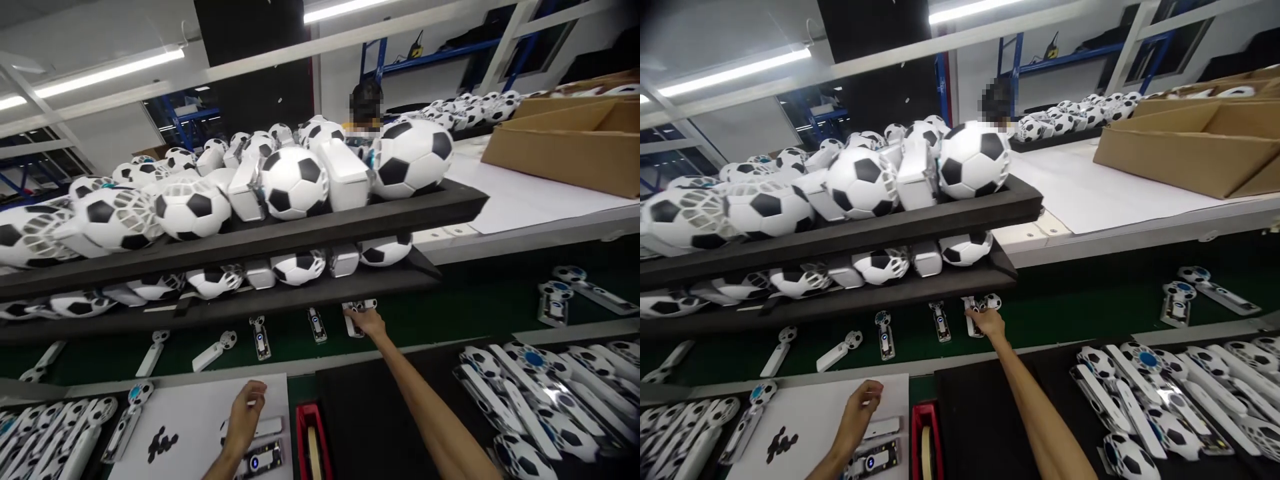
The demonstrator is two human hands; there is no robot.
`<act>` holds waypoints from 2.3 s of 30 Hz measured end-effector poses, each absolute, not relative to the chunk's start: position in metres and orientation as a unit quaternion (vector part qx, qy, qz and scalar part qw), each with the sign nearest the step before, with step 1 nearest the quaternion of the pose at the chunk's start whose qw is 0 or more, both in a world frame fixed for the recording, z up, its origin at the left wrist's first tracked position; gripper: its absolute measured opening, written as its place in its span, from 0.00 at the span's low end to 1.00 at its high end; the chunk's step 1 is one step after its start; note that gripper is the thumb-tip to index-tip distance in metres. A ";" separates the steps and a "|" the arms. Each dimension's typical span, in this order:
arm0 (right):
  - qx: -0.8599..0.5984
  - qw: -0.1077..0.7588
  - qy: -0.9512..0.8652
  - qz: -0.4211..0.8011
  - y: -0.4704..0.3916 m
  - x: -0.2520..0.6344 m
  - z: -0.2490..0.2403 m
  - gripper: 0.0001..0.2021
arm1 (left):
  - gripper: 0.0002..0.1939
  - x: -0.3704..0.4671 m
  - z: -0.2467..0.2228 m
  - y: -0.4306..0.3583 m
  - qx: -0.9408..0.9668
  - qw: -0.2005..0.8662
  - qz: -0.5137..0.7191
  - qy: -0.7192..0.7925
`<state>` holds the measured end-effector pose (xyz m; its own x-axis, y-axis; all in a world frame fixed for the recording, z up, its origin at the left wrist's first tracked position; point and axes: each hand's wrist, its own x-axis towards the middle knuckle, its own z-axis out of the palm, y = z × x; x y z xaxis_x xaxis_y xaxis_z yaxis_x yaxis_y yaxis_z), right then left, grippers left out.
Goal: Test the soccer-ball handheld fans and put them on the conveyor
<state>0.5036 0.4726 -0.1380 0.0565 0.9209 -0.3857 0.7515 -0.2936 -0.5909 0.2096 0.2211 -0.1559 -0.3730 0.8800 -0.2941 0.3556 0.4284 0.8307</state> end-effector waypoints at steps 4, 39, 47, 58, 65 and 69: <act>-0.644 0.215 -0.604 0.417 0.360 0.462 -0.096 0.19 | 0.27 0.256 -0.115 0.192 0.420 0.473 0.384 0.673; -0.251 0.274 -0.299 0.879 -0.034 0.218 -0.034 0.21 | 0.38 0.032 -0.001 -0.085 -0.132 0.721 0.635 0.246; -0.254 0.241 -0.289 0.891 -0.030 0.226 -0.026 0.20 | 0.33 0.022 0.007 -0.062 -0.040 0.739 0.632 0.232; -0.359 0.271 -0.363 0.816 -0.027 0.225 -0.010 0.23 | 0.30 0.023 0.000 -0.082 0.163 0.658 0.615 0.402; -0.337 0.324 -0.368 0.804 -0.018 0.212 0.018 0.33 | 0.33 0.035 0.029 -0.077 0.195 0.661 0.631 0.357; -0.347 0.332 -0.368 0.796 -0.013 0.216 0.027 0.40 | 0.32 0.040 0.039 -0.068 0.205 0.678 0.630 0.319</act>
<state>0.2162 -0.0129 0.0272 -0.5384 0.7845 -0.3078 -0.2740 -0.5084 -0.8164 0.0402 -0.0680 0.0387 0.0026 0.9849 -0.1733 -0.7231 0.1216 0.6799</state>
